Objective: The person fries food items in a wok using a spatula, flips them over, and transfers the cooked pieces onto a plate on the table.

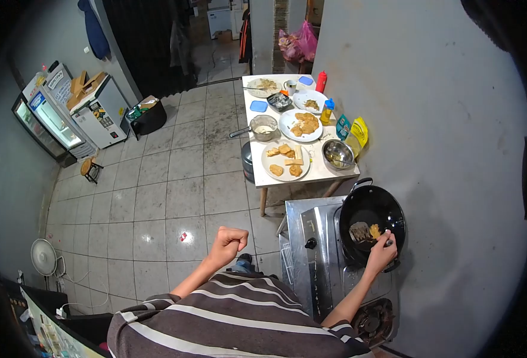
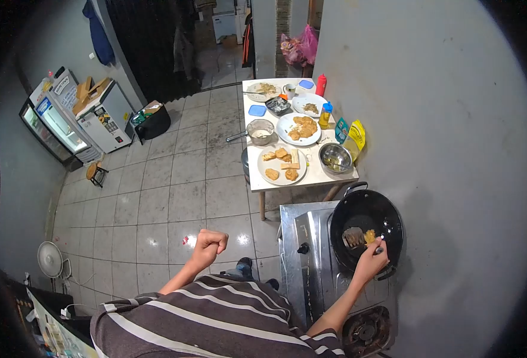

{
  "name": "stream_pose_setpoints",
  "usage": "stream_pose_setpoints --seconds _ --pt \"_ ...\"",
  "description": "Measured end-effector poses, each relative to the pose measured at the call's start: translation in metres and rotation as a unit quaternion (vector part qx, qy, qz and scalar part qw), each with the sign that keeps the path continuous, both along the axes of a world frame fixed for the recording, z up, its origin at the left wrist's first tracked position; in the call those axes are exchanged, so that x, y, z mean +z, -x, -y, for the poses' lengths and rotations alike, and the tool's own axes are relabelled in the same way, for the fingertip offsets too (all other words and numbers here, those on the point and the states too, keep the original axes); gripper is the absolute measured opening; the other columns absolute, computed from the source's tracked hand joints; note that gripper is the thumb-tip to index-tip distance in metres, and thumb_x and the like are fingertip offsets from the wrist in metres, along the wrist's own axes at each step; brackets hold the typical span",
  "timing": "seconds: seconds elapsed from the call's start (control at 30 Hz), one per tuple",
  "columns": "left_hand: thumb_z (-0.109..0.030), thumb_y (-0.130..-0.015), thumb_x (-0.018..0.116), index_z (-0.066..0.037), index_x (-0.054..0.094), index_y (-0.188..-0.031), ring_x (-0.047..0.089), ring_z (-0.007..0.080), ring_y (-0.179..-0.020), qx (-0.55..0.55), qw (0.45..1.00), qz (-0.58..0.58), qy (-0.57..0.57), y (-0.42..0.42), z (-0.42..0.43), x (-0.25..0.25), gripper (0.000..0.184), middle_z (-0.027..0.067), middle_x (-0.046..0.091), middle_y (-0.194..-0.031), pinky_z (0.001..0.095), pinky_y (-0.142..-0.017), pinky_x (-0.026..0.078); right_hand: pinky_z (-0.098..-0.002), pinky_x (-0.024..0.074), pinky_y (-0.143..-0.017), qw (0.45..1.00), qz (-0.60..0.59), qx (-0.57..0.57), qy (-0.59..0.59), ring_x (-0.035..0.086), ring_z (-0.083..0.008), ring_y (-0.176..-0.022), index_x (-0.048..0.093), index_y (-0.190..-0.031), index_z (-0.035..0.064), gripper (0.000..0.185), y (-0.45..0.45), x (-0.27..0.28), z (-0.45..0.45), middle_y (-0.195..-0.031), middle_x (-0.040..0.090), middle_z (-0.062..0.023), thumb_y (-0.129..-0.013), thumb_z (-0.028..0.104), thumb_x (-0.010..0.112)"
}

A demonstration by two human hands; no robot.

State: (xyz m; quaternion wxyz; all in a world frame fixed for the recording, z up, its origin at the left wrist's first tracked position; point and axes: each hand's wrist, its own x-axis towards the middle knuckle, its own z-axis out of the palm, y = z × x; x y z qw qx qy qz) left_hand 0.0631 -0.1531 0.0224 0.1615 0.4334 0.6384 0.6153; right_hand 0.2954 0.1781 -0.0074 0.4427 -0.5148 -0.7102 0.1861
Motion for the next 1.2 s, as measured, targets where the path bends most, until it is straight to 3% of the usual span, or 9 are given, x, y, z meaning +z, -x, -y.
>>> stream_pose_setpoints --seconds 0.03,0.07,0.2,0.3,0.37,0.53,0.7,1.2 --pt "0.009 -0.059 0.037 0.001 0.038 -0.056 0.035 0.014 -0.044 0.002 1.0 0.002 0.004 -0.002 0.001 -0.003 0.009 0.0072 0.035 -0.049 0.0303 -0.044 0.024 -0.0439 0.0426 -0.062 0.999 0.02 0.0 0.039 0.061 -0.0356 -0.064 0.057 -0.076 -0.0065 0.038 -0.001 0.005 0.004 -0.066 0.062 -0.0194 -0.096 0.024 0.048" --pt "0.009 -0.059 0.037 0.001 0.038 -0.056 0.035 0.0138 -0.043 0.004 1.0 0.004 0.009 -0.004 0.003 -0.006 0.009 0.0069 0.035 -0.049 0.0301 -0.044 0.024 -0.0438 0.0428 -0.063 0.998 0.008 0.011 0.059 0.061 -0.0367 -0.065 0.058 -0.078 -0.0067 0.037 -0.001 0.011 0.009 -0.067 0.062 -0.0197 -0.096 0.024 0.047" --pt "0.009 -0.06 0.037 0.001 0.038 -0.055 0.035 0.0135 -0.043 -0.008 1.0 0.016 -0.01 -0.009 0.003 -0.013 0.009 0.0065 0.035 -0.049 0.0296 -0.044 0.024 -0.043 0.043 -0.065 0.998 0.007 0.013 0.065 0.059 -0.0371 -0.066 0.056 -0.078 -0.007 0.035 -0.005 0.006 0.01 -0.068 0.061 -0.0192 -0.096 0.022 0.047" --pt "0.009 -0.06 0.037 0.001 0.038 -0.055 0.035 0.0133 -0.043 -0.008 1.0 0.025 0.0 -0.011 0.003 -0.013 0.01 0.0064 0.036 -0.048 0.0292 -0.044 0.025 -0.0429 0.0422 -0.066 0.996 0.009 0.083 0.018 0.056 -0.0386 -0.068 0.054 -0.08 -0.0073 0.03 -0.006 0.012 0.017 -0.071 0.058 -0.0208 -0.095 0.018 0.047" --pt "0.009 -0.06 0.037 0.001 0.038 -0.055 0.035 0.0134 -0.043 -0.01 1.0 0.019 -0.004 -0.011 0.002 -0.012 0.01 0.0067 0.036 -0.048 0.0294 -0.044 0.025 -0.0423 0.0403 -0.061 0.992 0.037 0.104 -0.057 0.054 -0.0349 -0.062 0.049 -0.076 -0.005 0.03 -0.004 0.009 0.018 -0.066 0.054 -0.0188 -0.096 0.018 0.048" --pt "0.008 -0.06 0.037 0.001 0.039 -0.055 0.035 0.0146 -0.043 -0.013 1.0 0.01 0.002 -0.012 -0.001 -0.009 0.009 0.0072 0.036 -0.049 0.0298 -0.044 0.025 -0.041 0.0401 -0.062 0.993 0.044 0.104 -0.027 0.054 -0.0348 -0.066 0.048 -0.077 -0.0054 0.027 -0.008 0.02 0.025 -0.072 0.053 -0.0205 -0.095 0.015 0.048" --pt "0.008 -0.059 0.038 0.001 0.038 -0.055 0.035 0.0155 -0.043 -0.007 1.0 0.009 -0.005 -0.017 0.0 -0.003 0.008 0.0076 0.036 -0.049 0.0304 -0.044 0.025 -0.0456 0.0409 -0.068 0.989 0.086 0.121 -0.015 0.053 -0.0427 -0.075 0.049 -0.084 -0.0078 0.024 -0.004 0.029 0.028 -0.08 0.053 -0.0233 -0.095 0.013 0.048" --pt "0.008 -0.058 0.037 0.001 0.038 -0.055 0.034 0.0145 -0.043 0.01 1.0 0.024 -0.011 -0.02 -0.005 -0.009 0.008 0.0073 0.036 -0.049 0.0301 -0.044 0.024 -0.0468 0.0404 -0.067 0.987 0.061 0.139 -0.046 0.052 -0.0441 -0.073 0.049 -0.082 -0.0083 0.025 0.001 0.034 0.02 -0.077 0.052 -0.0239 -0.095 0.013 0.047"
